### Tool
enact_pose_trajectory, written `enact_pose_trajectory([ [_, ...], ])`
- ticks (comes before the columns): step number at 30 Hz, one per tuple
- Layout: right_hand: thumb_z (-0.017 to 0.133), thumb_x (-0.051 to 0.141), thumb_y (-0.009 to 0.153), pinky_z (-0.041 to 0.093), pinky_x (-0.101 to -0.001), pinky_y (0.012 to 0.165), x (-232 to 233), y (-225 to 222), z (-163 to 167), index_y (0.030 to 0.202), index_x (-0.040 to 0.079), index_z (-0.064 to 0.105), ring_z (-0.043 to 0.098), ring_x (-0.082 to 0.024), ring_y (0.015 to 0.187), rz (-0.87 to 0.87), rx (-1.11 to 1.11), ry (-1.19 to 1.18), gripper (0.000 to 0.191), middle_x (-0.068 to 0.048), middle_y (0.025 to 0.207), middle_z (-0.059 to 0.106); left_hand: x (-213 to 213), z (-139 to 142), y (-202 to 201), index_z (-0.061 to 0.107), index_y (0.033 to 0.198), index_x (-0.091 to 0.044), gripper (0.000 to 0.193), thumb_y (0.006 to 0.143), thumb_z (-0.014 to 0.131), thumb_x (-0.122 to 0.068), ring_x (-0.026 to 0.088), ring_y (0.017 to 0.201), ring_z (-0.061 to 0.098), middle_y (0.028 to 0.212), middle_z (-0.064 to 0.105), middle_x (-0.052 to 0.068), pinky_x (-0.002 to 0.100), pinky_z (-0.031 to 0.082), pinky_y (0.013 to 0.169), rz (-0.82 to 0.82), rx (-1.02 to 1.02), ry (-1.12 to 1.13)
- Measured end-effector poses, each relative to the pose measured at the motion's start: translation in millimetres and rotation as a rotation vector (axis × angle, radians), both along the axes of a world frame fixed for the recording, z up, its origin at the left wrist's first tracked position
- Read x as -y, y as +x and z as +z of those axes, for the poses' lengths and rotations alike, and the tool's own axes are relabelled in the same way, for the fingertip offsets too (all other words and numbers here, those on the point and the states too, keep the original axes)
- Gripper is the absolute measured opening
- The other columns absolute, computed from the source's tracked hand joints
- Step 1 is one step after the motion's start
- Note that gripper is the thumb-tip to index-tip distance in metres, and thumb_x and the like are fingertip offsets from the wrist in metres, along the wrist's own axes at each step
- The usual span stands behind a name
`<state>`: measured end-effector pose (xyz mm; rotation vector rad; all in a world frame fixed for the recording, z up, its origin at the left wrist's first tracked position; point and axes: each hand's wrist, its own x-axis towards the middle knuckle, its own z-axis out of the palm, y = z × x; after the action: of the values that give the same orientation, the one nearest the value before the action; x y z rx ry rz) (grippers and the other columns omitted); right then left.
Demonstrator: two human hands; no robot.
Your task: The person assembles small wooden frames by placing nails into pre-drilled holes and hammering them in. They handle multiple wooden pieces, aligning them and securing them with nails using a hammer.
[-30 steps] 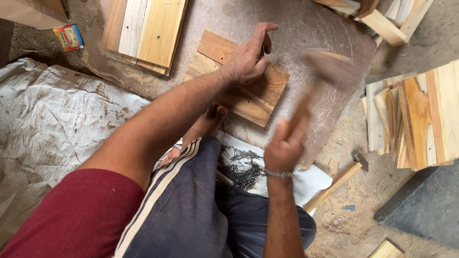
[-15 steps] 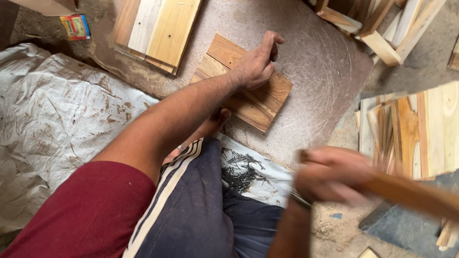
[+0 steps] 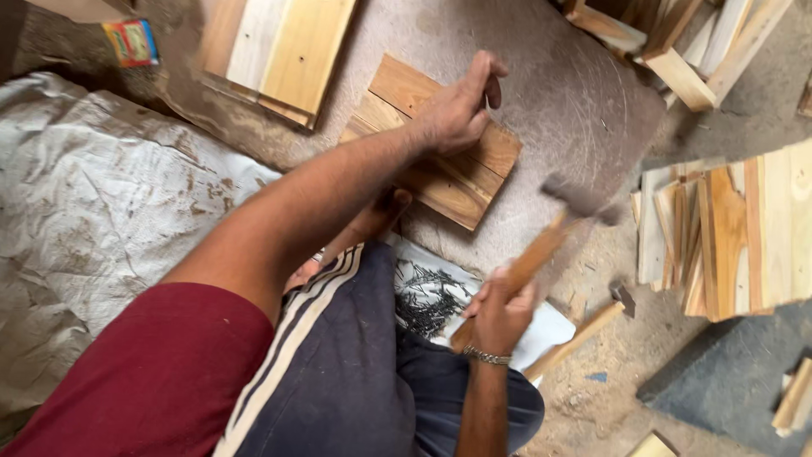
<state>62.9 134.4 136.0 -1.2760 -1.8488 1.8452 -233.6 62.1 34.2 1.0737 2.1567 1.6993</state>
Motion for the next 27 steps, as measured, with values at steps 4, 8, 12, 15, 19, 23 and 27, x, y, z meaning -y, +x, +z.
enact_pose_trajectory([
  [4, 0.063, 0.026, 0.101, 0.044, -0.0268, 0.033, -0.6, 34.4, -31.1, 0.107, 0.01, 0.047, 0.046, -0.009, 0.041, -0.072, 0.055, -0.332, 0.023, 0.001, 0.061, 0.047, 1.1, 2.2, 1.6, 0.026, 0.137, -0.013, 0.045, 0.099, 0.047, 0.0, 0.021, 0.083, 0.067, 0.095, 0.058, 0.008, 0.036, 0.061, 0.074, -0.017, 0.017, -0.034],
  [8, 0.064, 0.026, 0.1, 0.048, -0.0285, 0.037, -4.5, 62.4, -61.2, 0.103, 0.01, 0.049, 0.05, -0.011, 0.044, -0.088, 0.041, -0.431, 0.022, -0.001, 0.063, 0.05, 2.9, 14.3, 1.7, 0.026, 0.136, -0.011, 0.049, 0.092, 0.046, 0.002, 0.023, 0.08, 0.065, 0.098, 0.058, 0.009, 0.035, 0.061, 0.068, -0.041, 0.077, -0.073],
  [12, 0.066, 0.024, 0.098, 0.048, -0.0291, 0.039, -2.7, 72.6, -85.5, 0.101, 0.008, 0.051, 0.053, -0.013, 0.045, -0.098, 0.081, -0.311, 0.023, -0.003, 0.064, 0.052, 8.7, 32.8, 27.6, 0.037, 0.13, -0.004, 0.042, 0.091, 0.05, 0.0, 0.028, 0.09, 0.069, 0.102, 0.061, 0.015, 0.041, 0.059, 0.077, 0.075, -0.115, 0.138],
  [15, 0.068, 0.02, 0.098, 0.05, -0.0293, 0.042, -0.9, 72.4, -95.4, 0.1, 0.004, 0.052, 0.055, -0.014, 0.049, -0.125, 0.127, -0.309, 0.024, -0.004, 0.066, 0.053, 18.2, 30.2, 90.8, 0.032, 0.142, -0.013, 0.054, 0.093, 0.054, -0.016, 0.028, 0.11, 0.048, 0.123, 0.041, 0.013, 0.044, 0.042, 0.092, -0.489, 0.012, -0.238],
  [19, 0.066, 0.021, 0.099, 0.048, -0.0302, 0.042, -1.1, 72.5, -101.1, 0.102, 0.005, 0.052, 0.053, -0.016, 0.047, -0.118, 0.151, -0.242, 0.022, -0.006, 0.065, 0.055, 89.5, -33.9, 170.7, 0.025, 0.157, -0.026, 0.07, 0.096, 0.058, -0.038, 0.029, 0.137, 0.02, 0.151, 0.013, 0.01, 0.048, 0.019, 0.112, -0.17, -0.45, -0.669],
  [23, 0.066, 0.023, 0.099, 0.051, -0.0301, 0.045, -1.3, 79.5, -105.8, 0.108, 0.001, 0.054, 0.057, -0.016, 0.051, -0.084, 0.131, -0.225, 0.026, -0.006, 0.069, 0.057, 125.4, -115.2, 192.6, 0.019, 0.172, -0.038, 0.088, 0.099, 0.062, -0.06, 0.029, 0.164, -0.007, 0.178, -0.015, 0.007, 0.051, -0.004, 0.132, 0.365, -0.607, -0.896],
  [27, 0.064, 0.027, 0.1, 0.057, -0.0255, 0.063, 1.5, 81.3, -97.3, 0.132, -0.001, 0.044, 0.068, -0.014, 0.076, -0.055, 0.24, 0.364, 0.046, -0.007, 0.091, 0.067, 121.6, -138.7, 196.8, 0.011, 0.164, -0.041, 0.097, 0.085, 0.06, -0.07, 0.035, 0.158, -0.01, 0.172, -0.008, 0.01, 0.053, -0.007, 0.124, 0.209, -0.307, -0.796],
])
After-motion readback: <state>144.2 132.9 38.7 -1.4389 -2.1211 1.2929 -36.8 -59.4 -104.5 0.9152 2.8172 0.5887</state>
